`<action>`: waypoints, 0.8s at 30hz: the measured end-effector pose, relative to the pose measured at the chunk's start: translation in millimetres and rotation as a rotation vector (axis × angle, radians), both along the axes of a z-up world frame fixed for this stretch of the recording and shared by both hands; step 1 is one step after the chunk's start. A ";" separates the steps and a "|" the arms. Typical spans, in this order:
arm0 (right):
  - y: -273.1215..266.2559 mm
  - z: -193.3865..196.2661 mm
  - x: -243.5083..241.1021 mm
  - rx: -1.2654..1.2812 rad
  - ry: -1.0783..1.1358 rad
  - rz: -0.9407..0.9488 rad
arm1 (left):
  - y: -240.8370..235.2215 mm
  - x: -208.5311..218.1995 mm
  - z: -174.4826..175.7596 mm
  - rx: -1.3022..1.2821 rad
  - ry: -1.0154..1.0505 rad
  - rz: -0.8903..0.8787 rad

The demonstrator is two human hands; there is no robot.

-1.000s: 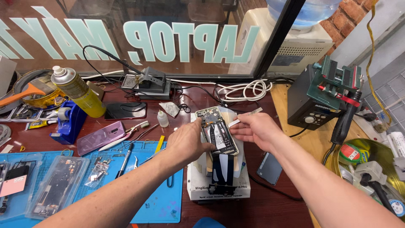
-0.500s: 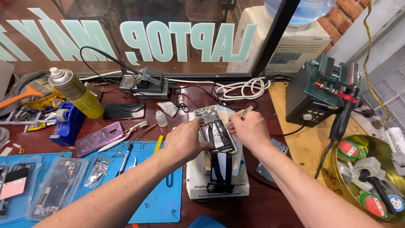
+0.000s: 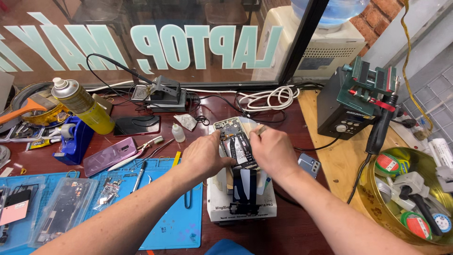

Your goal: The person applies adhesive to a small component, then uses a spudger to pry and remove the battery from a disassembled smartphone. The battery is set aside, and the phone is placed on the workbench.

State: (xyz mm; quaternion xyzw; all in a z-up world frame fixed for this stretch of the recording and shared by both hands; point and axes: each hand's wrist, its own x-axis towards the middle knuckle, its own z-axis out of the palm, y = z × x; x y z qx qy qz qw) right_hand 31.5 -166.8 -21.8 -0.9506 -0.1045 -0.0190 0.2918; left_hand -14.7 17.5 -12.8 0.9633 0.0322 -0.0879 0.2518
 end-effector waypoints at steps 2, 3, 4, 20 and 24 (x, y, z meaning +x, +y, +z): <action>3.2 7.4 -15.1 0.037 -0.040 0.017 | -0.7 0.7 0.0 0.013 0.000 -0.005; 4.7 9.6 -19.6 0.053 -0.058 0.031 | -0.4 -0.1 -0.5 0.018 0.001 -0.001; 5.4 10.6 -22.4 0.073 -0.078 0.044 | 0.4 -0.5 -0.9 0.015 -0.011 0.000; -42.0 -34.4 45.9 1.017 0.958 -0.185 | 1.0 2.0 -3.3 0.004 -0.024 -0.018; -13.9 -20.8 3.7 0.443 0.246 -0.097 | 0.2 1.6 -2.3 0.027 -0.014 -0.022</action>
